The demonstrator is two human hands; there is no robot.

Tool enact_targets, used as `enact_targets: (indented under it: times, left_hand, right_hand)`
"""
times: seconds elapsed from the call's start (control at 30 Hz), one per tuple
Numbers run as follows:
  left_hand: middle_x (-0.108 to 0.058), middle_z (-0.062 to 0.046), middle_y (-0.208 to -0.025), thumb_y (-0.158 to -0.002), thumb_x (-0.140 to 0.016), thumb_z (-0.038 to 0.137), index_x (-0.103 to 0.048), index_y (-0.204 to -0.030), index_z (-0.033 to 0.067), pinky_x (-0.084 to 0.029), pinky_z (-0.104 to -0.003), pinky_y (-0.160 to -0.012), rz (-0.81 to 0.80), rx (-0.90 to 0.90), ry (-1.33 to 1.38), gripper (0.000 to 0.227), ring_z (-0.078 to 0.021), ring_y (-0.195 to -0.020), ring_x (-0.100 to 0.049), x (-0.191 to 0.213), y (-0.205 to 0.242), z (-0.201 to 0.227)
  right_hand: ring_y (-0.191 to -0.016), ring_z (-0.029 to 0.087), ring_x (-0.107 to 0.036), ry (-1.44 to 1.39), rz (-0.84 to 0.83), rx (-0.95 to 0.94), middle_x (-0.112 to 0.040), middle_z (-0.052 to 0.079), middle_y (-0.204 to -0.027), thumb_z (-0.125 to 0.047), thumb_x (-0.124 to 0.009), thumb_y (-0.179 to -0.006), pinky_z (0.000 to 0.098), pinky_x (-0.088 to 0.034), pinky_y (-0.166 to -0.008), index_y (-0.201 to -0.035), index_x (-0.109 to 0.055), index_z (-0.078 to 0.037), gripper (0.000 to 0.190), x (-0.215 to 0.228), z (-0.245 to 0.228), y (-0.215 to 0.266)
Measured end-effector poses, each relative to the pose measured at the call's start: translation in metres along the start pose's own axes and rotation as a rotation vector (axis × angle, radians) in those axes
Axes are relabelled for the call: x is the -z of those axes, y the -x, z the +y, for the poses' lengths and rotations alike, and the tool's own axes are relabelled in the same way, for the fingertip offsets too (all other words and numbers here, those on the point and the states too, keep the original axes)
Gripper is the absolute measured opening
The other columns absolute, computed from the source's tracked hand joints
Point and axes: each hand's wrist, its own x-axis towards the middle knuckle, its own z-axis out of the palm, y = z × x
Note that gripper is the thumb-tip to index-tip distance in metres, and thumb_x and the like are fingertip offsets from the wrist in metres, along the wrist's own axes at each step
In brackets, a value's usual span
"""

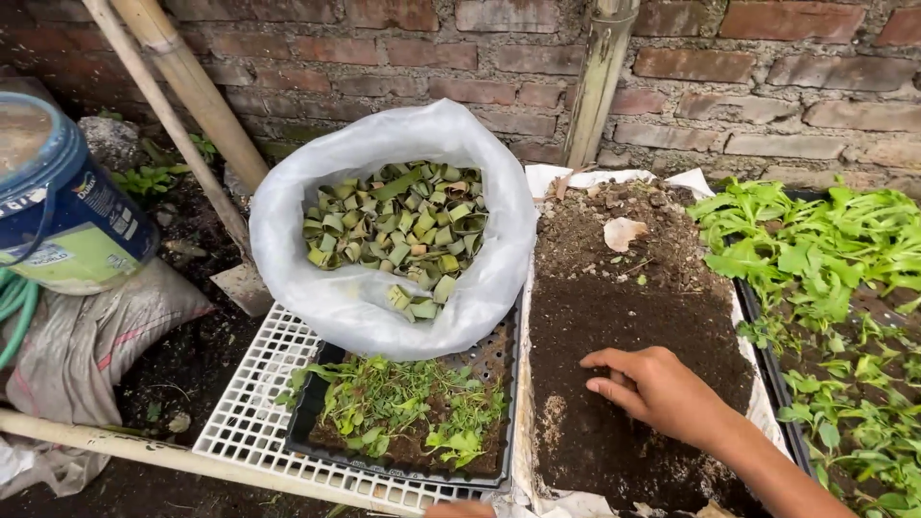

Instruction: Transplanting small seedlings into a soil tray, wrapping each root base with a leaf fragment for protection before planting.

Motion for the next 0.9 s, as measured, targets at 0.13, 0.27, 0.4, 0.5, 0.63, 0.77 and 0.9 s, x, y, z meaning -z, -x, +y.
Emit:
enact_targets:
  times: [0.13, 0.27, 0.4, 0.5, 0.63, 0.77, 0.9]
  left_hand:
    - [-0.076, -0.006, -0.071, -0.090, -0.065, 0.007, -0.075, -0.081, 0.0077, -0.063, -0.024, -0.062, 0.238, -0.074, -0.269, 0.014, -0.0134, -0.066, -0.072, 0.051, -0.061, -0.023]
    - [-0.064, -0.016, -0.124, -0.100, -0.051, 0.042, -0.074, -0.083, 0.0116, -0.051, -0.049, -0.095, 0.352, 0.202, -0.690, 0.042, -0.0288, -0.119, -0.056, 0.148, -0.143, -0.072]
    - [-0.066, -0.007, -0.120, -0.089, -0.058, 0.010, -0.070, -0.124, 0.0183, -0.056, -0.045, -0.080, 0.310, 0.564, -0.757, 0.039, -0.0243, -0.092, -0.071, 0.224, -0.200, -0.140]
    - [-0.075, 0.000, -0.111, -0.084, -0.067, 0.020, -0.077, -0.116, 0.0168, -0.055, -0.044, -0.084, 0.104, 0.774, -0.903, 0.034, -0.0225, -0.099, -0.069, 0.220, -0.218, -0.156]
    - [-0.060, 0.001, -0.061, -0.087, -0.079, 0.027, -0.060, -0.059, 0.0161, -0.052, -0.036, -0.056, 0.172, 0.863, -1.011, 0.036, -0.0179, -0.064, -0.062, 0.224, -0.228, -0.192]
    - [-0.066, -0.001, -0.068, -0.089, -0.070, 0.023, -0.066, -0.072, 0.0154, -0.058, -0.043, -0.069, 0.479, 0.804, -0.914, 0.019, -0.0218, -0.073, -0.065, 0.260, -0.224, -0.181]
    - [-0.069, -0.005, -0.103, -0.086, -0.073, 0.014, -0.055, -0.124, 0.0112, -0.049, -0.041, -0.090, 0.734, 0.549, -0.767, 0.042, -0.0260, -0.107, -0.057, 0.261, -0.215, -0.156]
  right_hand:
    - [-0.051, 0.015, -0.040, -0.095, 0.274, 0.049, -0.038, -0.002, -0.052, -0.032, -0.070, -0.094, 0.0315, -0.044, -0.061, -0.056, -0.042, -0.013, 0.051, -0.012, 0.008, 0.006]
    - [-0.095, 0.017, -0.081, -0.147, 0.234, -0.063, -0.083, 0.002, -0.112, -0.025, -0.068, -0.089, 0.0335, -0.063, -0.091, -0.121, -0.077, -0.016, 0.035, -0.010, 0.013, 0.009]
    - [-0.044, 0.010, -0.039, -0.180, 0.367, -0.136, -0.045, -0.003, -0.045, -0.029, -0.071, -0.087, 0.0299, -0.040, -0.048, -0.105, -0.084, -0.018, 0.025, -0.017, 0.034, 0.014]
    - [-0.047, 0.010, -0.045, -0.196, 0.347, -0.195, -0.049, -0.003, -0.048, -0.030, -0.072, -0.086, 0.0295, -0.043, -0.052, -0.104, -0.085, -0.019, 0.025, -0.018, 0.041, 0.015]
    - [-0.051, 0.009, -0.059, -0.190, 0.269, -0.237, -0.065, -0.003, -0.054, -0.033, -0.072, -0.085, 0.0283, -0.049, -0.058, -0.106, -0.086, -0.022, 0.028, -0.021, 0.043, 0.013]
    - [-0.051, 0.010, -0.062, -0.181, 0.182, -0.292, -0.076, -0.004, -0.061, -0.038, -0.070, -0.086, 0.0281, -0.050, -0.059, -0.104, -0.086, -0.026, 0.027, -0.019, 0.038, 0.012]
    - [-0.056, 0.008, -0.065, -0.130, 0.086, -0.367, -0.083, -0.008, -0.069, -0.039, -0.070, -0.086, 0.0272, -0.052, -0.063, -0.107, -0.085, -0.030, 0.027, -0.020, 0.037, 0.011]
